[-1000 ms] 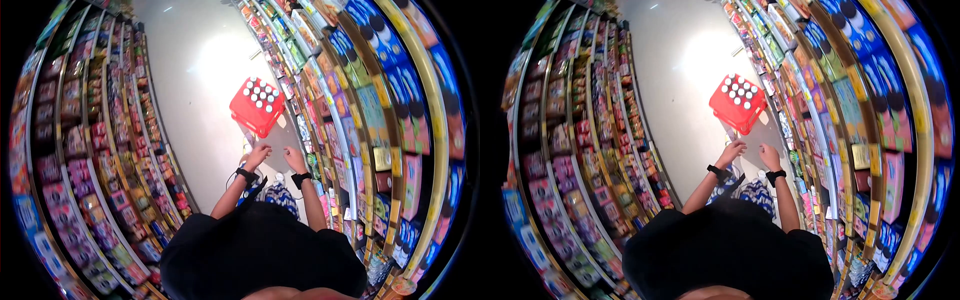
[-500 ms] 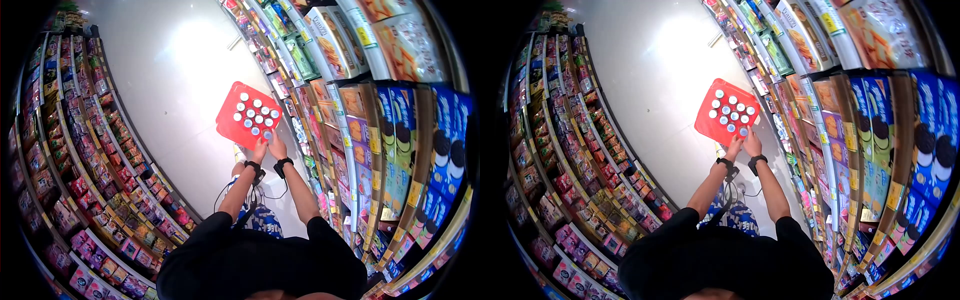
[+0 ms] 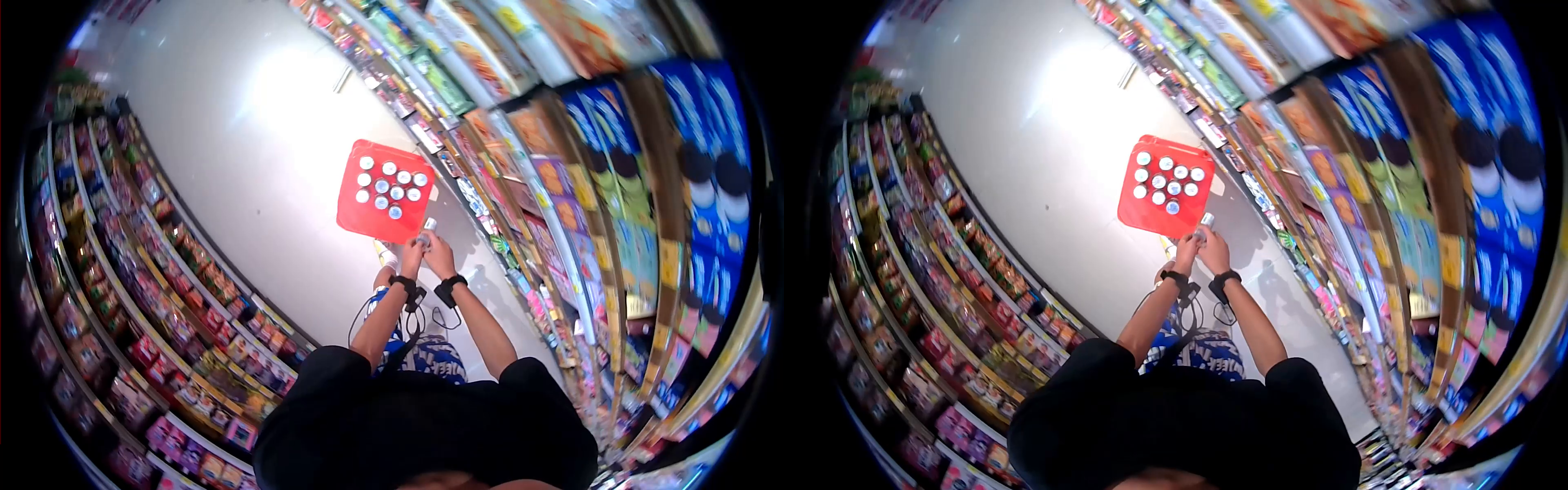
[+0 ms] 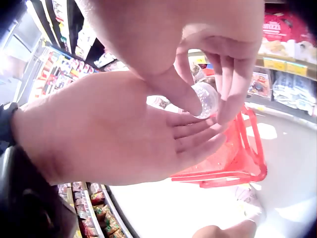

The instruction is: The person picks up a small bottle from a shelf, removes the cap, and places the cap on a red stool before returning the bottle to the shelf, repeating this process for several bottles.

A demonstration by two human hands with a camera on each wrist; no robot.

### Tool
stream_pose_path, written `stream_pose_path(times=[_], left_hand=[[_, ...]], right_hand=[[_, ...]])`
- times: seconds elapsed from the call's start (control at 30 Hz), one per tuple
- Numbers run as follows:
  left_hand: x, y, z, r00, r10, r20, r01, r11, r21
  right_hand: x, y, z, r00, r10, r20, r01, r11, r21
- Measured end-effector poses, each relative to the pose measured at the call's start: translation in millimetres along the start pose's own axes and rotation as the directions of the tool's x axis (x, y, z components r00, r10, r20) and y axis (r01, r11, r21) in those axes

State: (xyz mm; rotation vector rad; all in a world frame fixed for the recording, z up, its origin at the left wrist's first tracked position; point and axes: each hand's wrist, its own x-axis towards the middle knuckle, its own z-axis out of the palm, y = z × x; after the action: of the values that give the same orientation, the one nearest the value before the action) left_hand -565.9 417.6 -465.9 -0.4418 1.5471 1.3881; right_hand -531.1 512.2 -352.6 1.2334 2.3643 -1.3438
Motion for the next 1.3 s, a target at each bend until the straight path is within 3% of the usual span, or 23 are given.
stream_pose_path(times=[0.07,0.17,0.23,0.27,0.3,0.33,0.37,0.4,0.5,0.57,0.6,0.67,0.73,0.77,0.8,0.87,0.93,1.0,1.07,1.1,1.2,1.3], left_hand=[[-46.8,2.0,0.7,0.998,0.069,0.012,-0.070,0.975,0.212],[-104.2,4.1,-0.6,0.994,-0.021,0.105,-0.026,0.906,0.422],[-110.7,-35.9,-15.4,0.971,0.111,0.214,-0.217,0.786,0.579],[-128.4,-27.6,-16.4,0.932,-0.029,0.361,-0.195,0.799,0.569],[-164.3,-7.8,-3.1,0.925,-0.067,0.374,-0.199,0.753,0.627],[-164.5,-27.6,-0.4,0.879,-0.088,0.468,-0.180,0.848,0.499],[-184.4,-32.6,12.9,0.850,-0.108,0.516,-0.181,0.860,0.477],[-208.8,-28.1,29.1,0.821,-0.152,0.550,-0.233,0.790,0.567],[-258.3,-70.0,76.1,0.779,-0.213,0.589,-0.311,0.684,0.659],[-293.0,-102.0,115.3,0.722,-0.212,0.659,-0.428,0.612,0.666],[-327.5,-111.5,138.2,0.682,-0.183,0.708,-0.548,0.513,0.661],[-376.1,-153.3,179.9,0.650,-0.188,0.736,-0.584,0.495,0.643],[-435.3,-181.6,218.6,0.569,-0.219,0.793,-0.652,0.467,0.597],[-441.7,-209.5,234.3,0.496,-0.250,0.832,-0.694,0.461,0.553],[-463.7,-226.7,254.7,0.446,-0.299,0.844,-0.746,0.397,0.535],[-492.4,-266.9,286.1,0.284,-0.341,0.896,-0.805,0.423,0.416],[-549.1,-278.8,323.1,0.199,-0.356,0.913,-0.931,0.221,0.289],[-583.5,-298.4,353.7,0.084,-0.366,0.927,-0.960,0.219,0.174],[-598.3,-324.2,380.3,0.030,-0.377,0.926,-0.946,0.287,0.148],[-604.6,-334.6,393.5,0.000,-0.388,0.922,-0.953,0.279,0.117],[-622.5,-368.0,432.1,-0.083,-0.356,0.931,-0.909,0.410,0.076],[-657.0,-389.6,471.8,-0.115,-0.433,0.894,-0.907,0.414,0.084]], right_hand=[[-41.5,3.6,-10.9,0.997,0.054,-0.059,-0.054,0.999,0.000],[-103.5,27.5,-24.4,0.988,0.113,-0.105,-0.084,0.965,0.249],[-146.6,41.8,-34.7,0.980,0.193,-0.047,-0.158,0.903,0.400],[-166.0,61.5,-37.5,0.977,0.208,-0.042,-0.160,0.853,0.496],[-188.4,74.4,-47.6,0.983,0.152,-0.101,-0.089,0.884,0.458],[-213.4,82.8,-59.1,0.982,0.109,-0.156,-0.037,0.912,0.408],[-239.6,88.2,-79.7,0.983,0.088,-0.163,-0.037,0.956,0.292],[-265.4,100.0,-91.2,0.973,0.057,-0.223,0.028,0.932,0.362],[-333.7,143.5,-115.2,0.938,0.139,-0.317,-0.048,0.960,0.277],[-386.8,169.2,-140.6,0.898,0.201,-0.392,-0.065,0.941,0.332],[-421.7,185.1,-150.5,0.875,0.237,-0.422,-0.079,0.930,0.359],[-481.6,224.2,-177.4,0.828,0.283,-0.484,-0.081,0.914,0.397],[-542.0,253.9,-196.8,0.782,0.345,-0.520,-0.082,0.883,0.462],[-572.7,267.7,-207.4,0.718,0.344,-0.605,-0.052,0.893,0.446],[-598.8,285.4,-214.7,0.682,0.402,-0.610,-0.125,0.887,0.444],[-650.8,316.1,-227.5,0.579,0.413,-0.703,-0.051,0.879,0.474],[-685.1,342.9,-235.9,0.453,0.484,-0.749,-0.083,0.859,0.505],[-715.5,355.9,-251.1,0.308,0.551,-0.776,-0.070,0.826,0.559],[-738.4,364.7,-268.4,0.166,0.570,-0.804,-0.018,0.817,0.576],[-748.3,368.7,-279.1,0.127,0.590,-0.797,-0.031,0.806,0.592],[-775.8,378.4,-310.6,0.008,0.646,-0.763,0.003,0.763,0.646],[-799.8,393.4,-334.4,-0.142,0.643,-0.752,0.021,0.762,0.647]])
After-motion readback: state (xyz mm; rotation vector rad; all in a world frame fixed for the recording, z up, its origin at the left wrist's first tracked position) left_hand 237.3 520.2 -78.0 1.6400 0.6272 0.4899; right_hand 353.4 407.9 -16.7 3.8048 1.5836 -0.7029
